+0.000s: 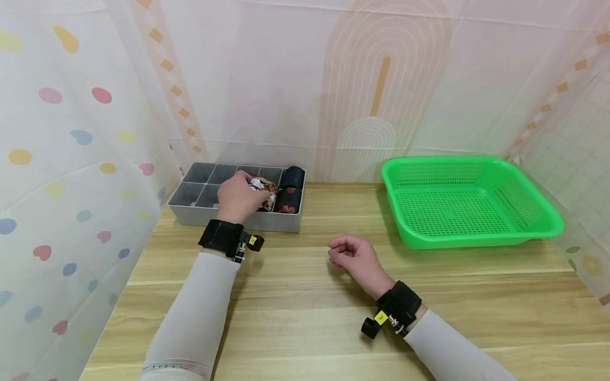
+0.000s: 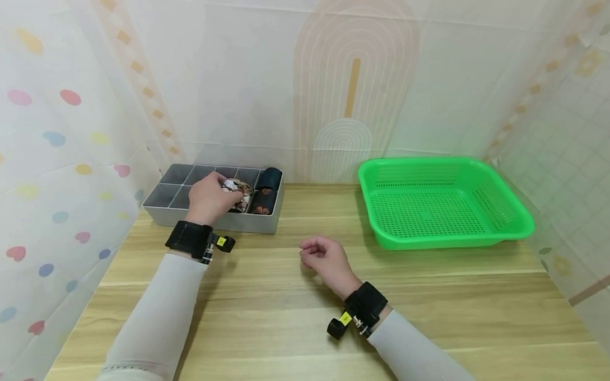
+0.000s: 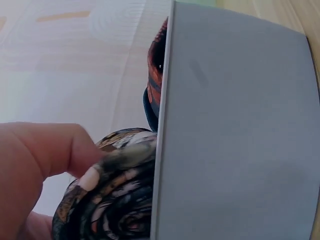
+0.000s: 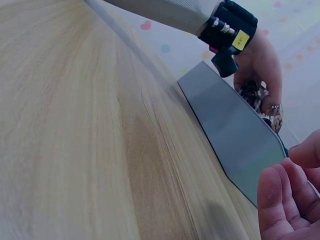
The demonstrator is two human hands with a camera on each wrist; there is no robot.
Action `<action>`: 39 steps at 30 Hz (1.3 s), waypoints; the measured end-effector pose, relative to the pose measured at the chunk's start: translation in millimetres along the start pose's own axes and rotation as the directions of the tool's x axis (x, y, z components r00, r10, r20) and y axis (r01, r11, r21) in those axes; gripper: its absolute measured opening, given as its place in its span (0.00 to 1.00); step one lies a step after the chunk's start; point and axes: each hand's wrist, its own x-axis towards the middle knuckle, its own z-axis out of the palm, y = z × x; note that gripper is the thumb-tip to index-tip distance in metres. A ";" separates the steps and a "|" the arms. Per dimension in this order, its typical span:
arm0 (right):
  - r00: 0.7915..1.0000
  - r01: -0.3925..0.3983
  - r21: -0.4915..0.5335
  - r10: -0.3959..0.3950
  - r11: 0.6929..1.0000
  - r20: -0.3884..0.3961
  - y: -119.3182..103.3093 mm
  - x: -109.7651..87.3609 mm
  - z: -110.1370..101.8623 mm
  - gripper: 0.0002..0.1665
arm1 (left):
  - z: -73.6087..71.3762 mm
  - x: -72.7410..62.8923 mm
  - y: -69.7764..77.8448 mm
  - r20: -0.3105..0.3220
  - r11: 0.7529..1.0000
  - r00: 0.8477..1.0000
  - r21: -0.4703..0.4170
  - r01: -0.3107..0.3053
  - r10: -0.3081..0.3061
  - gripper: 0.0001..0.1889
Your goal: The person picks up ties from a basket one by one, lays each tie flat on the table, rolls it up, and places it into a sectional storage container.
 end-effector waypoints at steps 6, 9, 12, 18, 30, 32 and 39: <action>1.000 0.000 -0.009 0.000 1.000 0.000 2.9 -0.1 0.8 0.17 | 10.5 0.2 0.6 -0.003 0.991 0.999 0.124 -0.044 0.045 0.26; 1.000 0.000 -0.024 0.000 1.000 0.000 3.7 -0.4 1.2 0.16 | 14.6 -1.6 2.6 -0.024 0.982 0.995 0.165 -0.087 0.092 0.21; 1.000 0.003 -0.040 -0.003 0.999 0.003 3.2 -1.1 1.3 0.16 | 13.6 -5.4 7.3 -0.016 0.971 0.990 0.202 -0.131 0.137 0.20; 1.000 0.009 -0.048 -0.009 0.999 0.008 2.3 -1.8 1.1 0.16 | 6.8 -10.3 16.3 0.068 0.958 0.990 0.253 -0.135 0.122 0.24; 0.995 0.077 -0.161 -0.085 0.984 -0.043 -17.5 2.4 -30.8 0.17 | 8.5 -53.6 60.1 0.001 0.930 0.937 0.128 -0.346 0.348 0.19; 0.987 0.142 -0.262 -0.155 0.955 -0.029 -24.7 2.6 -42.9 0.15 | 23.6 -69.8 72.5 0.089 0.894 0.896 0.076 -0.441 0.435 0.15; 0.966 0.204 -0.809 -0.249 0.551 0.073 -27.8 3.8 -58.3 0.15 | 80.7 -106.5 73.9 0.418 0.611 0.661 0.269 -0.745 0.623 0.11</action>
